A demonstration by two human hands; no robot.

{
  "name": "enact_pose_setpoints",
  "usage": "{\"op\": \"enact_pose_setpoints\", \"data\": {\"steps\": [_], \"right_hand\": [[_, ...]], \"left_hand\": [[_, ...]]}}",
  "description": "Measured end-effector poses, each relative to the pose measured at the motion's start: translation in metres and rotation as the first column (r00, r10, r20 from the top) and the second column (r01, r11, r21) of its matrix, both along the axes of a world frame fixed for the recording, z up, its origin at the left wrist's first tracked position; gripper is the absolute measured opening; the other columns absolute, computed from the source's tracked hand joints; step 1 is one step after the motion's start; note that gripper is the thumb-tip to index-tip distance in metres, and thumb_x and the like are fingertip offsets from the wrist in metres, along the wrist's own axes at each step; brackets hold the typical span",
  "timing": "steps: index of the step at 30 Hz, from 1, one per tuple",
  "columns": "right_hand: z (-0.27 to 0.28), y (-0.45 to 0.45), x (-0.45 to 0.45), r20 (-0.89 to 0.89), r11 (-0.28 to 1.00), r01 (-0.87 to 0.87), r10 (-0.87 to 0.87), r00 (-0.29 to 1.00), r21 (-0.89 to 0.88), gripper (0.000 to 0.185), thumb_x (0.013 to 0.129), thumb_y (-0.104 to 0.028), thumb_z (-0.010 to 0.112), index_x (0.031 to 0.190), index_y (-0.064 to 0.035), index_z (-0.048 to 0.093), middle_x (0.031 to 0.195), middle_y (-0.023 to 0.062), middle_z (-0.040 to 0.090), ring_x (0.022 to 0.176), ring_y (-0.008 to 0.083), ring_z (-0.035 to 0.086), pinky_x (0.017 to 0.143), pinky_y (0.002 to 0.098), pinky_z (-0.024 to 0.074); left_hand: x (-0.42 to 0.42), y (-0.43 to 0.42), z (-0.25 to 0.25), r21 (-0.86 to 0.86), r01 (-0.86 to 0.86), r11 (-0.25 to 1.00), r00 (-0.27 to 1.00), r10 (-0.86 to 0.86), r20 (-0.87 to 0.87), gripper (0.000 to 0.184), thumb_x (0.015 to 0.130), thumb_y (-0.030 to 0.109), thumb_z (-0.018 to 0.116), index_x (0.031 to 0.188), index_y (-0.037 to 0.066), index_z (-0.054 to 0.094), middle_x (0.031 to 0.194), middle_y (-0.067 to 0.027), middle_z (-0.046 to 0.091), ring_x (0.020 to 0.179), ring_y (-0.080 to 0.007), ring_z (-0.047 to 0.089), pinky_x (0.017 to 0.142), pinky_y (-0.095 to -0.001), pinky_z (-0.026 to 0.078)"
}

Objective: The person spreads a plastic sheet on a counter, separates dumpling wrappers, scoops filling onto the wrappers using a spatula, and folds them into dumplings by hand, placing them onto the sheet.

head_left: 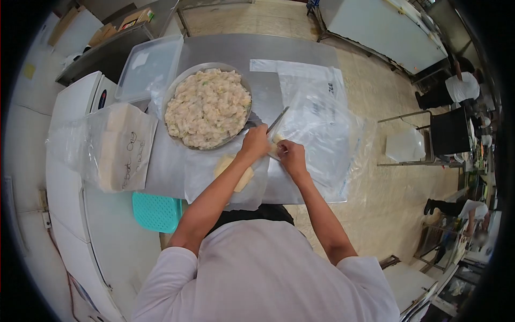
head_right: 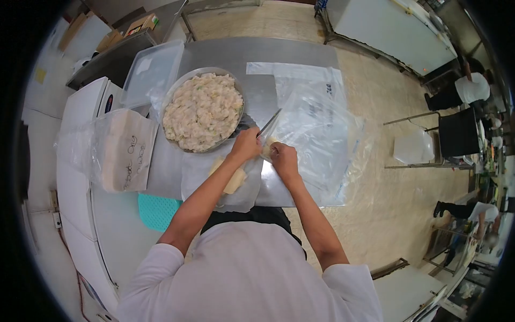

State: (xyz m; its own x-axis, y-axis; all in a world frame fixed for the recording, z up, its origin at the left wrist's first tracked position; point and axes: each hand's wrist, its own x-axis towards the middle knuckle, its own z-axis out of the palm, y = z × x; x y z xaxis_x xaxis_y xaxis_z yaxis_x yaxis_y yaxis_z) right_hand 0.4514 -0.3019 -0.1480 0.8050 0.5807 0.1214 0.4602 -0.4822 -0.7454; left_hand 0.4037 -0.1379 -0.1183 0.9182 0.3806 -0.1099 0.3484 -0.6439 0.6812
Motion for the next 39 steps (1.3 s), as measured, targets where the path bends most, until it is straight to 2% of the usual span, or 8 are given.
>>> {"op": "enact_pose_setpoints", "data": {"steps": [9, 11, 15, 17, 20, 25, 31, 39], "right_hand": [[0.005, -0.007, 0.003, -0.067, 0.996, 0.009, -0.004, 0.998, 0.085, 0.01, 0.073, 0.002, 0.072, 0.083, 0.0015, 0.072, 0.073, 0.0167, 0.07, 0.065, 0.0202, 0.07, 0.062, 0.0306, 0.053], [0.008, -0.008, 0.003, -0.191, 0.994, 0.027, -0.006, 0.982, 0.108, 0.013, 0.07, -0.001, 0.07, 0.084, -0.0006, 0.073, 0.076, 0.0182, 0.07, 0.068, 0.0294, 0.07, 0.065, 0.0353, 0.0541], [0.005, -0.004, 0.003, -0.192, 0.983, 0.028, 0.008, 0.981, 0.183, 0.015, 0.071, 0.002, 0.071, 0.085, 0.0011, 0.072, 0.075, 0.0183, 0.07, 0.067, 0.0301, 0.07, 0.066, 0.0354, 0.0547], [0.006, -0.009, 0.009, -0.083, 0.997, -0.056, 0.06, 0.995, 0.049, 0.022, 0.071, 0.007, 0.074, 0.092, 0.0016, 0.071, 0.081, 0.0159, 0.072, 0.071, 0.0242, 0.071, 0.067, 0.0318, 0.0547], [0.013, -0.01, 0.018, 0.061, 1.0, 0.002, -0.002, 0.998, -0.001, 0.03, 0.068, 0.007, 0.075, 0.098, 0.0009, 0.071, 0.089, 0.0158, 0.071, 0.074, 0.0282, 0.07, 0.068, 0.034, 0.0553], [0.001, 0.008, 0.029, 0.057, 0.998, -0.041, 0.039, 0.998, 0.043, 0.035, 0.067, 0.008, 0.074, 0.102, 0.0012, 0.07, 0.097, 0.0153, 0.07, 0.078, 0.0282, 0.069, 0.074, 0.0342, 0.0565], [0.004, 0.005, 0.028, -0.218, 0.993, -0.041, 0.064, 0.974, 0.107, 0.037, 0.064, 0.005, 0.075, 0.1, 0.0012, 0.07, 0.095, 0.0188, 0.071, 0.085, 0.0334, 0.069, 0.075, 0.0372, 0.0549], [0.027, -0.002, 0.02, 0.035, 0.997, -0.006, 0.003, 0.999, 0.083, 0.032, 0.072, 0.008, 0.071, 0.102, -0.0015, 0.071, 0.099, 0.0182, 0.07, 0.084, 0.0321, 0.07, 0.072, 0.0395, 0.0566]], "left_hand": [[0.003, 0.002, -0.004, -0.05, 0.015, 0.999, 0.999, -0.017, -0.03, 0.013, 0.079, 0.006, 0.061, 0.089, -0.002, 0.065, 0.077, -0.0244, 0.067, 0.076, -0.04, 0.069, 0.073, -0.0473, 0.053], [0.002, 0.001, -0.006, -0.034, 0.01, 0.999, 1.0, -0.009, 0.021, 0.011, 0.08, 0.005, 0.061, 0.088, -0.003, 0.065, 0.07, -0.023, 0.066, 0.069, -0.0372, 0.07, 0.07, -0.046, 0.054], [0.001, -0.001, -0.005, 0.014, 0.021, 1.0, 0.998, -0.022, 0.058, 0.011, 0.079, 0.005, 0.062, 0.086, -0.003, 0.064, 0.071, -0.0233, 0.067, 0.07, -0.0373, 0.07, 0.07, -0.046, 0.054], [0.001, 0.0, -0.008, -0.006, 0.002, 1.0, 0.999, -0.001, 0.04, 0.011, 0.078, 0.005, 0.062, 0.085, -0.003, 0.064, 0.072, -0.0236, 0.067, 0.071, -0.0377, 0.07, 0.07, -0.0462, 0.054], [0.0, 0.002, -0.008, -0.037, -0.001, 0.999, 1.0, 0.002, 0.011, 0.012, 0.077, 0.005, 0.063, 0.085, -0.003, 0.064, 0.073, -0.0236, 0.067, 0.073, -0.0377, 0.07, 0.071, -0.0461, 0.054], [0.001, 0.001, -0.014, 0.019, 0.011, 1.0, 0.997, -0.012, 0.072, 0.012, 0.075, 0.004, 0.063, 0.085, -0.003, 0.064, 0.069, -0.0228, 0.066, 0.071, -0.0371, 0.07, 0.069, -0.0457, 0.053], [-0.001, 0.002, -0.013, -0.014, -0.003, 1.0, 1.0, 0.003, 0.03, 0.012, 0.075, 0.004, 0.064, 0.085, -0.002, 0.064, 0.078, -0.0238, 0.067, 0.079, -0.0408, 0.068, 0.072, -0.0464, 0.053], [-0.028, 0.02, 0.038, -0.034, -0.061, 0.998, 0.996, 0.063, 0.058, 0.014, 0.077, 0.003, 0.066, 0.089, -0.001, 0.064, 0.087, -0.0228, 0.068, 0.086, -0.0424, 0.066, 0.076, -0.0492, 0.051]]}}
